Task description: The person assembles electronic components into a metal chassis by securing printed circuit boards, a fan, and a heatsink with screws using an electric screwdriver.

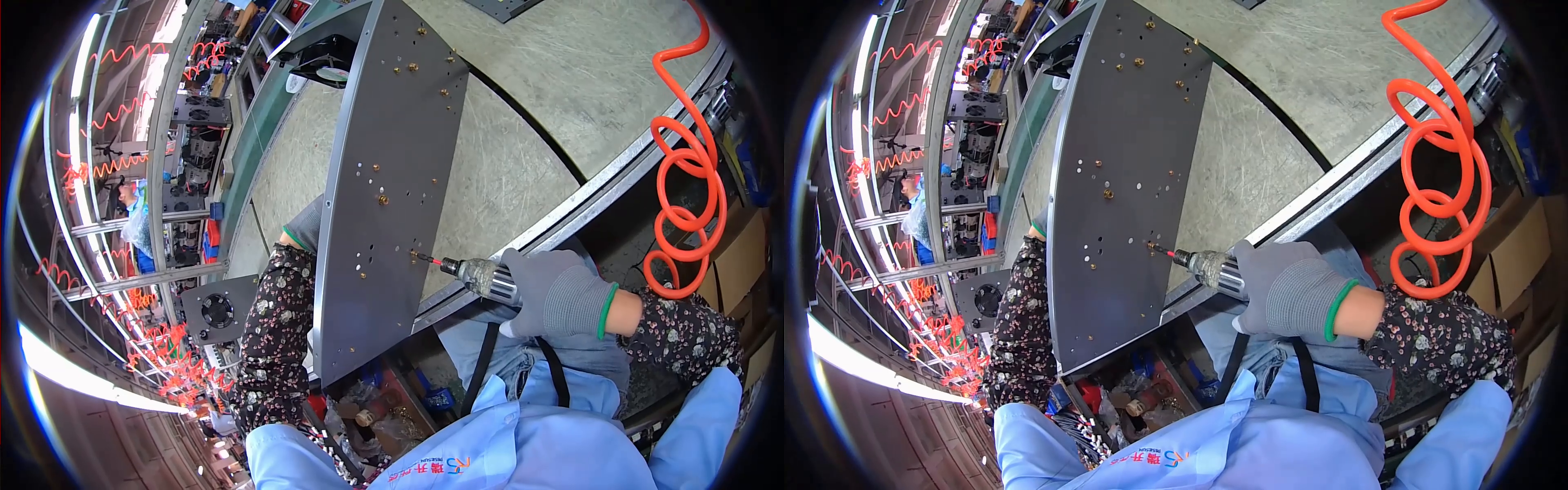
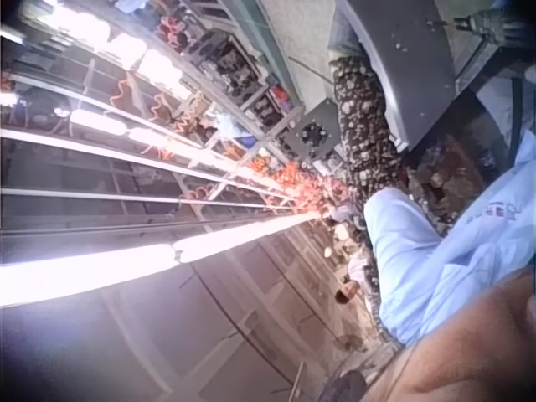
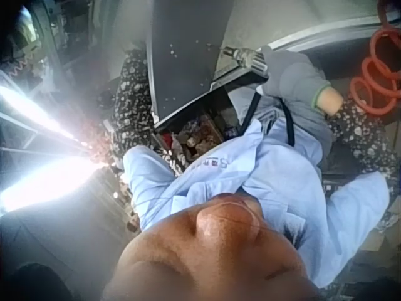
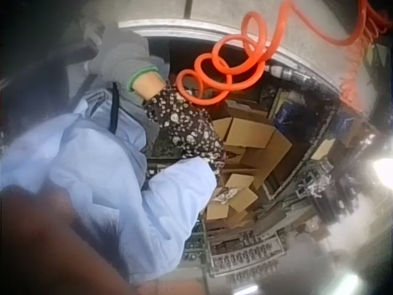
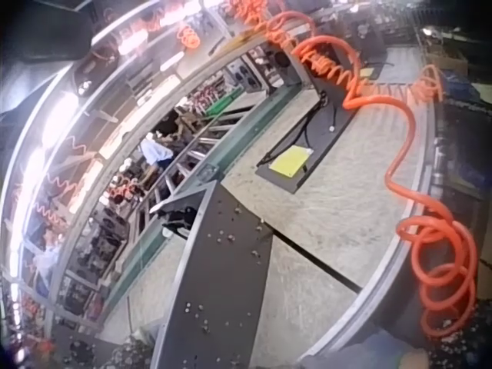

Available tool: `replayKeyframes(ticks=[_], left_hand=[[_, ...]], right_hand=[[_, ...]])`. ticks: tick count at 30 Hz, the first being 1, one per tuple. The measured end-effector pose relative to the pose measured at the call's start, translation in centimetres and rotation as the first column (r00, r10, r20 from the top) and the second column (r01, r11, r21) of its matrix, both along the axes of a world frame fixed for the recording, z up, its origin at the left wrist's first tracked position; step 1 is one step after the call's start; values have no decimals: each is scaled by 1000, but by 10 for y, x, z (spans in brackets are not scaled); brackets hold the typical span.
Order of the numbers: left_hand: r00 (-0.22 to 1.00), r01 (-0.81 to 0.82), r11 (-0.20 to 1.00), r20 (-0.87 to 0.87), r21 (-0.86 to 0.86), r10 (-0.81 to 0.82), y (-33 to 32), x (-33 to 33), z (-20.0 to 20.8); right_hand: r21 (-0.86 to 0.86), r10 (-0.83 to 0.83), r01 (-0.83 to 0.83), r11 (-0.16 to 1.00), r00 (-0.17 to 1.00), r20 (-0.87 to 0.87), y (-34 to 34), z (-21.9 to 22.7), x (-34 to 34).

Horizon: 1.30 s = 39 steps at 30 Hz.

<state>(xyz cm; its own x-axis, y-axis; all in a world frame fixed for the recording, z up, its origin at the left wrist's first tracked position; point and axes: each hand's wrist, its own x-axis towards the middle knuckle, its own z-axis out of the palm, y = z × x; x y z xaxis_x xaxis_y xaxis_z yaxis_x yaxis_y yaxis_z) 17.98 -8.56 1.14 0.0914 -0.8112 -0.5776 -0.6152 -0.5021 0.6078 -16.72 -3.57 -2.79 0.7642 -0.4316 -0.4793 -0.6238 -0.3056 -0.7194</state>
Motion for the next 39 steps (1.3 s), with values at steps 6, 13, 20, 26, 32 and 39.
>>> replayKeyframes(ticks=[6, 13, 20, 26, 32, 39], left_hand=[[999, 42, 999, 31, -5, -41, 0, -2, 1], [994, 83, 997, 74, -2, -82, 3, -1, 5], [987, 112, 994, 119, 1, -111, 4, -3, 5], [980, 133, 991, 154, -31, -127, 8, -3, 7], [907, 2, 961, -404, -277, -118, 18, 44, 18], [872, -289, 895, -479, -340, 99, 62, -31, 84]], right_hand=[[16, 21, -20, 1000, 999, -51, 0, 5, 0], [16, 31, -30, 999, 997, -73, 0, 6, 2], [0, -3, 3, 1000, 1000, -29, 6, 1, -1], [-112, -107, 115, 987, 991, 76, 19, -11, -13], [-32, -115, 116, 993, 993, 25, 27, 24, -21], [-40, -243, 263, 964, 931, 272, 32, 50, -11]])
